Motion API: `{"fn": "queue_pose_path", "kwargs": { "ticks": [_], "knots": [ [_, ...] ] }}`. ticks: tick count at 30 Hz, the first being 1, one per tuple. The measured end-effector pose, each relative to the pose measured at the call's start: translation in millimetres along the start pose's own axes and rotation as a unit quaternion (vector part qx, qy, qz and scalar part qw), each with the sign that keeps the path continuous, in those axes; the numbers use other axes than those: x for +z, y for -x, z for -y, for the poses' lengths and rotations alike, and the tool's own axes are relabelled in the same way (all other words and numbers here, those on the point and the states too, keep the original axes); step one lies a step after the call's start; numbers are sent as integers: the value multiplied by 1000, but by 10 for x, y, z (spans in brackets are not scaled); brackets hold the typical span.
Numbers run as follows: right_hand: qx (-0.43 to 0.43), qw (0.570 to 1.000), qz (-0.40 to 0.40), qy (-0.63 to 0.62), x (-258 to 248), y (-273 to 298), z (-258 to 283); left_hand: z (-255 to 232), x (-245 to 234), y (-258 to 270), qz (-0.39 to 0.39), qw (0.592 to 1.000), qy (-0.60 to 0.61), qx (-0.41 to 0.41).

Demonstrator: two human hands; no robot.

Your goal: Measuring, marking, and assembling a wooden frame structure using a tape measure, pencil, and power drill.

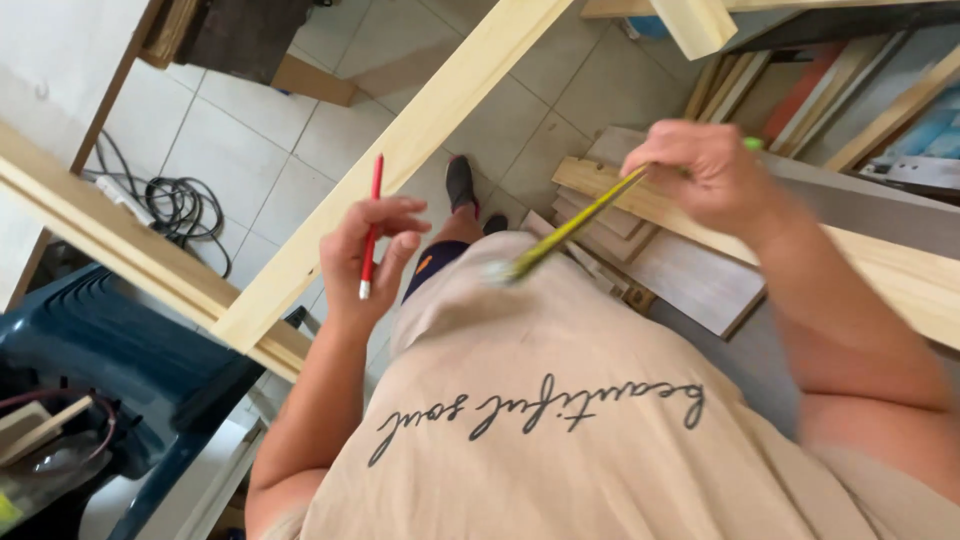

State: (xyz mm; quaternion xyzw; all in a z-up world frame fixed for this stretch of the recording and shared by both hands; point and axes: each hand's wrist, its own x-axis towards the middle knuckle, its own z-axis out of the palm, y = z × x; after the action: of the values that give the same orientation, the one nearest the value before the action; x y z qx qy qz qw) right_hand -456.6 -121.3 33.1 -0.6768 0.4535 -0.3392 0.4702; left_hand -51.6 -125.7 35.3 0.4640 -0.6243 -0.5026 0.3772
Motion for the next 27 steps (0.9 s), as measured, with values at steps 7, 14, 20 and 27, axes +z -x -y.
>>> {"fn": "queue_pose_path", "kwargs": {
  "ticks": [7, 14, 20, 27],
  "knots": [
    [62, 910, 155, 380, -1336, -426, 328, -215, 395, -908, 37, 986, 75, 144],
    [-35, 796, 285, 533, -2353, -1242, -303, -105, 1029, -1276, -102, 989, 46, 95],
    [-161, 652, 429, 605, -2797, -2148, -904, -97, 2019, -1335, -167, 986, -11, -24],
    [-280, 558, 476, 620, -2746, -2783, -1068, -179, 2831, -1278, -197, 976, 24, -90]
  ]
}}
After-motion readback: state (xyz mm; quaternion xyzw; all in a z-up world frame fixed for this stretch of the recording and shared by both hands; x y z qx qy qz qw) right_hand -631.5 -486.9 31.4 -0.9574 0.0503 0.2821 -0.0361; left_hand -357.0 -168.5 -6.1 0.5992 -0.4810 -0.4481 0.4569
